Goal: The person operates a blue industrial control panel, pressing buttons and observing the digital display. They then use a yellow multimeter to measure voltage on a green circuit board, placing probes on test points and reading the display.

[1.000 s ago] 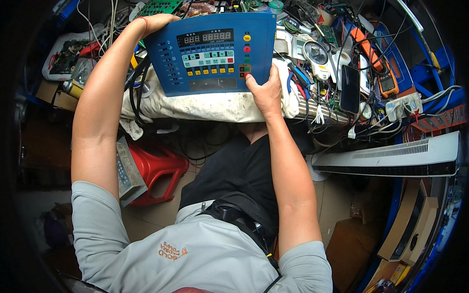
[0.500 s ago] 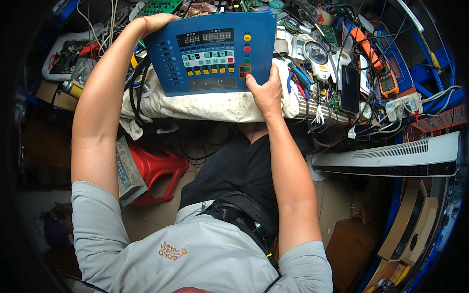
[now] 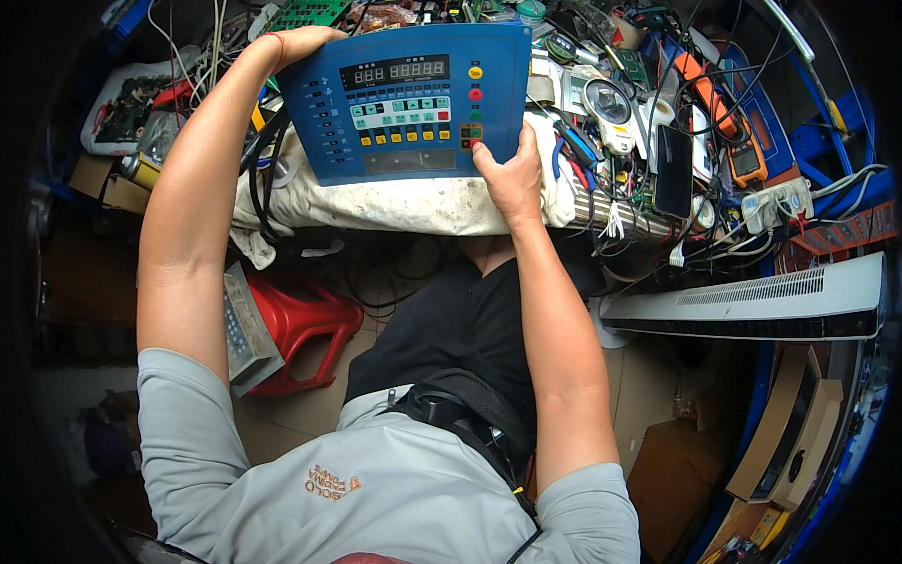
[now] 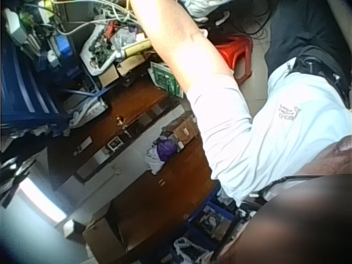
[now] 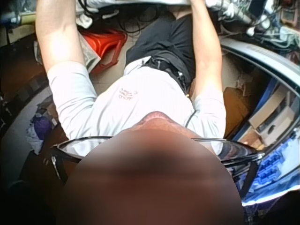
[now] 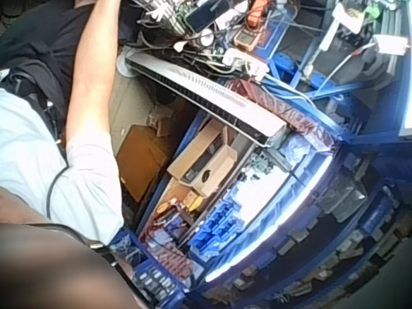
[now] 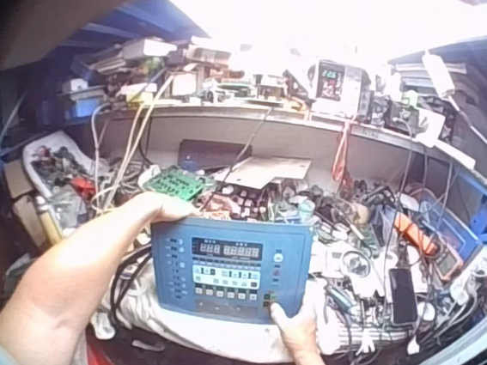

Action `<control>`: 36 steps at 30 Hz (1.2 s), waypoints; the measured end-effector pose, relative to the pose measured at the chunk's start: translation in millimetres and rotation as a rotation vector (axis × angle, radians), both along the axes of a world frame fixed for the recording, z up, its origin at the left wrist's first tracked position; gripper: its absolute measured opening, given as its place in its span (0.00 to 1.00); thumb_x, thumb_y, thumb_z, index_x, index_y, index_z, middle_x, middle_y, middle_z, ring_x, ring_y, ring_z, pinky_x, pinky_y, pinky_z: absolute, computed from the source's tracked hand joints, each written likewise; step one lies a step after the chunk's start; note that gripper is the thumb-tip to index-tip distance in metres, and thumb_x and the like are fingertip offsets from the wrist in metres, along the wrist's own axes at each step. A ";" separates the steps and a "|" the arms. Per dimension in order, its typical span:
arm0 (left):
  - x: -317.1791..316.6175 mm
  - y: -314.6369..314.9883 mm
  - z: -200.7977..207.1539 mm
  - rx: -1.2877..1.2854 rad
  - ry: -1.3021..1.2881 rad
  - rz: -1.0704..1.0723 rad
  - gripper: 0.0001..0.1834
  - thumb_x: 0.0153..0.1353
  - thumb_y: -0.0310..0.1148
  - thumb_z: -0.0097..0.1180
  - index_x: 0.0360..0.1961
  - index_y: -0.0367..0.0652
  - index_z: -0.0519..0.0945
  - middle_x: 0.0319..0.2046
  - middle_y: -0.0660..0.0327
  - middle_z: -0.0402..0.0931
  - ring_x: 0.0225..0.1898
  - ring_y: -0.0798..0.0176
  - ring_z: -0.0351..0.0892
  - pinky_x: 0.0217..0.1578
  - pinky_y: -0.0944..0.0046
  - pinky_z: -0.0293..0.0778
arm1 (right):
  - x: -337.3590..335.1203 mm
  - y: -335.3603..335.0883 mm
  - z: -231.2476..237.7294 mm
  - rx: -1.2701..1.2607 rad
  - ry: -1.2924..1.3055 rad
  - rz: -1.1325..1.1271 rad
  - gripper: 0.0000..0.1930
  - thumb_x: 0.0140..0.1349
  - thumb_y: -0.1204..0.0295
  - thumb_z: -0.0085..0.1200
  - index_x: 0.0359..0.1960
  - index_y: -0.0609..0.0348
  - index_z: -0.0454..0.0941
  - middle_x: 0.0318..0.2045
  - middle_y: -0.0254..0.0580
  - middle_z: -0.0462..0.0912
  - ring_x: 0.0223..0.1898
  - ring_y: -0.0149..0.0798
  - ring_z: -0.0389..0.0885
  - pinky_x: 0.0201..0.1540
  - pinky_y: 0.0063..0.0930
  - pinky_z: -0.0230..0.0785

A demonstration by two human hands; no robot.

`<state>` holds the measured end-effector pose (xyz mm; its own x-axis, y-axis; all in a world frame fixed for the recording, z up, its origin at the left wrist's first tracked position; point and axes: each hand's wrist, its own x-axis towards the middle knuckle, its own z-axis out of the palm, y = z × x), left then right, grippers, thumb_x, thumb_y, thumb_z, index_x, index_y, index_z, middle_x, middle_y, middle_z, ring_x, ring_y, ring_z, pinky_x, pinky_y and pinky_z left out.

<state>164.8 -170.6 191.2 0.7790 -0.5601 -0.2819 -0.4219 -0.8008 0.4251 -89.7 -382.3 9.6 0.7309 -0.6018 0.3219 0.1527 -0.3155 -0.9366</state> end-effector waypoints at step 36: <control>2.2 0.9 -0.5 0.007 0.006 -0.021 0.29 0.72 0.56 0.41 0.68 0.62 0.78 0.65 0.48 0.78 0.61 0.47 0.82 0.66 0.44 0.71 | 3.1 0.0 -5.1 -0.052 -0.008 -0.059 0.27 0.62 0.62 0.70 0.57 0.66 0.76 0.47 0.51 0.87 0.47 0.44 0.86 0.54 0.36 0.77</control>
